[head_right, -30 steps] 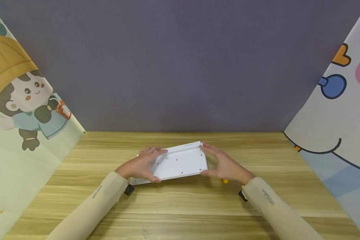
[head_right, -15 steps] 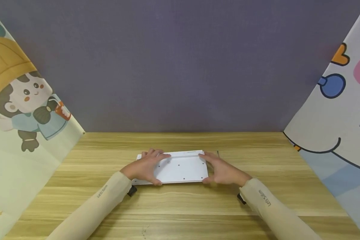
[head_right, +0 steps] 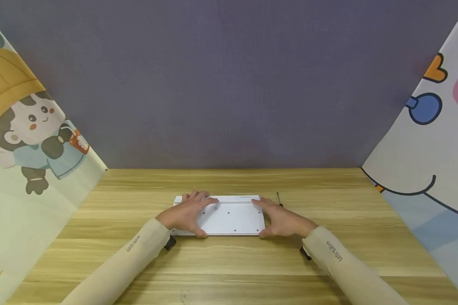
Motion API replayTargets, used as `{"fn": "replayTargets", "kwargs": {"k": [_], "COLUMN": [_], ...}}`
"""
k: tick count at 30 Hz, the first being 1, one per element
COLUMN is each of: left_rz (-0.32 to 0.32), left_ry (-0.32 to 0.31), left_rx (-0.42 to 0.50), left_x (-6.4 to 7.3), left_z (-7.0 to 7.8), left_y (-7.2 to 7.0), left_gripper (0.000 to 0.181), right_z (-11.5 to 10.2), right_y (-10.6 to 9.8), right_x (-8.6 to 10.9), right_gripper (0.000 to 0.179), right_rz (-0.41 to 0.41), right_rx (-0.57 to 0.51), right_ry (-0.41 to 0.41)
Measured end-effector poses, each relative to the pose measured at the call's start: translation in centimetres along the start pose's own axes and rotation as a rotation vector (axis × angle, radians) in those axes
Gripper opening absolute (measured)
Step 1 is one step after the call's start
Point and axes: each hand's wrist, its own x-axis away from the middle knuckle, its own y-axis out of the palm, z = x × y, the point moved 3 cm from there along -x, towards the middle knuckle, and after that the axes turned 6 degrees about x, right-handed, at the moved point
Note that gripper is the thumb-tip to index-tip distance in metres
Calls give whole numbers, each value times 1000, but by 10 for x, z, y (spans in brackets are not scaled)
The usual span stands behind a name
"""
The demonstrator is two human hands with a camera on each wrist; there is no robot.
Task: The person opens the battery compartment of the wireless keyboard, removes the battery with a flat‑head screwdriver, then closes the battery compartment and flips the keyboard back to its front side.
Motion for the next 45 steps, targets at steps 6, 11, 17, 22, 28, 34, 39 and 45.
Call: {"fn": "replayTargets", "kwargs": {"k": [6,11,17,22,28,34,39,45], "left_rz": [-12,-15,-18,-23,-22,-15,-2,42], "left_ry": [-24,-37,-49,-57,-61,-60,-64,-88], "left_rx": [-2,-4,-5,-22,-23,-18,18,66], "left_x": [2,4,7,9,11,13,16,28], "left_z": [0,-2,-3,-4,-7,-7,-12,-22], "left_y": [-2,-2,-3,-4,-3,-4,-4,-9], "left_gripper": [100,101,101,101,101,102,103,102], "right_z": [-4,-7,-13,-19,-26,-28,-22,-18], "right_y": [0,0,-8,-13,-13,-14,-13,-15], "right_x": [-2,-4,-13,-25,-47,-69,-78,-78], "right_gripper": [95,95,79,53,42,33,29,26], "right_rz": [2,-11,88,196,169,136,149,160], "right_rx": [20,44,127,148,141,112,86,23], "right_ry": [15,11,-27,-56,-46,23,62,149]}}
